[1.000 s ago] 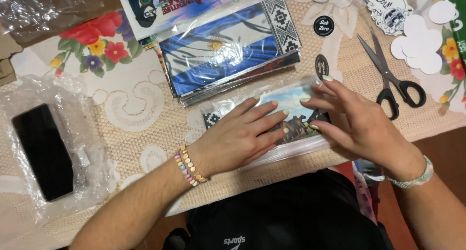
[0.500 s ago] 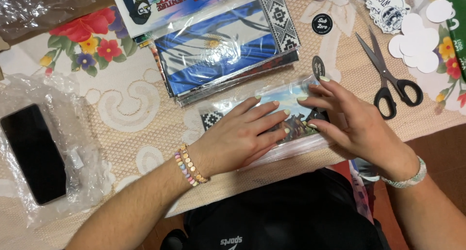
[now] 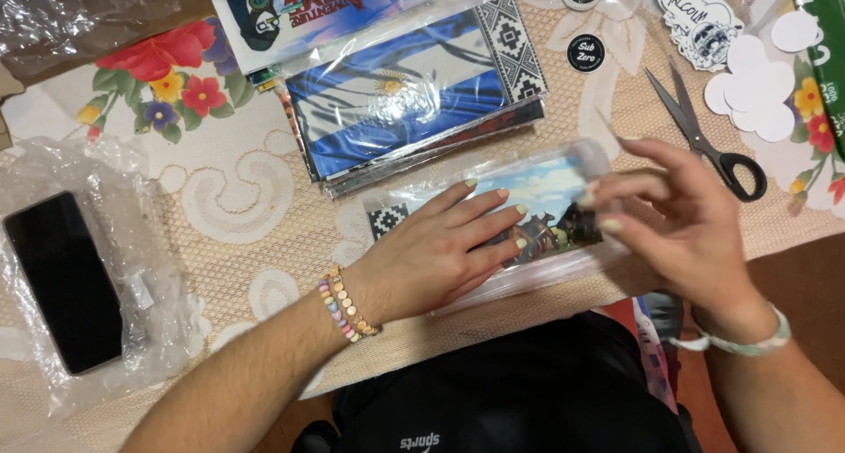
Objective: The person places various illustrated cards into clear plastic sleeves and seals them with round black stickers. They handle cards with different designs, including a flag, horses, and cartoon characters, arranging the sealed packages on the table.
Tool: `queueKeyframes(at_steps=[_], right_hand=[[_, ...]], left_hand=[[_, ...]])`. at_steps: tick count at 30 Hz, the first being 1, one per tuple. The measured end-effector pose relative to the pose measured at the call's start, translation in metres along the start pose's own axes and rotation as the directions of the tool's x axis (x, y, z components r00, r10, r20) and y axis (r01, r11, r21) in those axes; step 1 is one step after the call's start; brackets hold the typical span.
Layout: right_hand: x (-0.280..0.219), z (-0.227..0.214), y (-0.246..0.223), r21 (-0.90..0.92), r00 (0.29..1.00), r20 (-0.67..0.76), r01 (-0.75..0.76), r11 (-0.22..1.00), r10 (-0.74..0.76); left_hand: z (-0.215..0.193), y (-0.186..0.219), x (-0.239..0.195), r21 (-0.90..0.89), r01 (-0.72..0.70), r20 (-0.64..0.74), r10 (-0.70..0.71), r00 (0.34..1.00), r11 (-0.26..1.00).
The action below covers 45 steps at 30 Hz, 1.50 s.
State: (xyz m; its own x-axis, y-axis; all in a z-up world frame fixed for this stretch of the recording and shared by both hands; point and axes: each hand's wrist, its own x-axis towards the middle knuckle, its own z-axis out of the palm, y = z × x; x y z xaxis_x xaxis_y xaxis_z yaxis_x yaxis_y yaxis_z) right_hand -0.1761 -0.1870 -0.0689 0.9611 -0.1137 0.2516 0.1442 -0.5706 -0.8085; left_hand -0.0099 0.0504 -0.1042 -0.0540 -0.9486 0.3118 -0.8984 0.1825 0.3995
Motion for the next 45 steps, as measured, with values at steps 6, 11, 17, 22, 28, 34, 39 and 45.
queueKeyframes(at_steps=[6,11,17,22,28,34,39,45], right_hand=[[-0.009,-0.021,-0.005,0.947,0.814,0.268,-0.321,0.015,0.516],[-0.016,-0.016,0.005,0.822,0.665,0.540,-0.548,-0.154,0.516],[-0.003,-0.009,0.007,0.795,0.662,0.604,-0.545,-0.269,0.443],[0.002,-0.009,0.007,0.784,0.640,0.608,-0.576,-0.229,0.470],[0.008,-0.009,0.000,0.779,0.619,0.560,-0.620,-0.095,0.551],[0.010,0.004,-0.018,0.435,0.675,0.277,-0.723,0.537,0.684],[0.003,0.026,-0.015,-0.616,0.966,-0.106,-0.250,0.747,0.236],[-0.009,0.035,-0.004,-0.777,0.968,0.249,0.215,0.591,-0.024]], left_hand=[[-0.007,0.001,0.003,-0.078,0.023,0.031,-0.021,0.999,0.997],[-0.010,0.000,0.003,-0.141,0.032,0.056,-0.024,0.998,0.989],[-0.008,0.002,0.005,-0.137,0.054,0.027,-0.051,0.998,0.989],[-0.012,0.002,0.005,-0.153,0.038,0.004,-0.038,0.999,0.988],[-0.010,-0.001,0.004,-0.132,0.023,0.035,-0.019,0.999,0.991],[-0.004,-0.002,0.003,-0.100,0.014,0.033,-0.011,0.999,0.995],[-0.002,-0.002,0.001,-0.094,-0.004,0.002,0.004,1.000,0.996],[-0.001,-0.003,0.001,-0.099,0.002,0.007,-0.002,1.000,0.995]])
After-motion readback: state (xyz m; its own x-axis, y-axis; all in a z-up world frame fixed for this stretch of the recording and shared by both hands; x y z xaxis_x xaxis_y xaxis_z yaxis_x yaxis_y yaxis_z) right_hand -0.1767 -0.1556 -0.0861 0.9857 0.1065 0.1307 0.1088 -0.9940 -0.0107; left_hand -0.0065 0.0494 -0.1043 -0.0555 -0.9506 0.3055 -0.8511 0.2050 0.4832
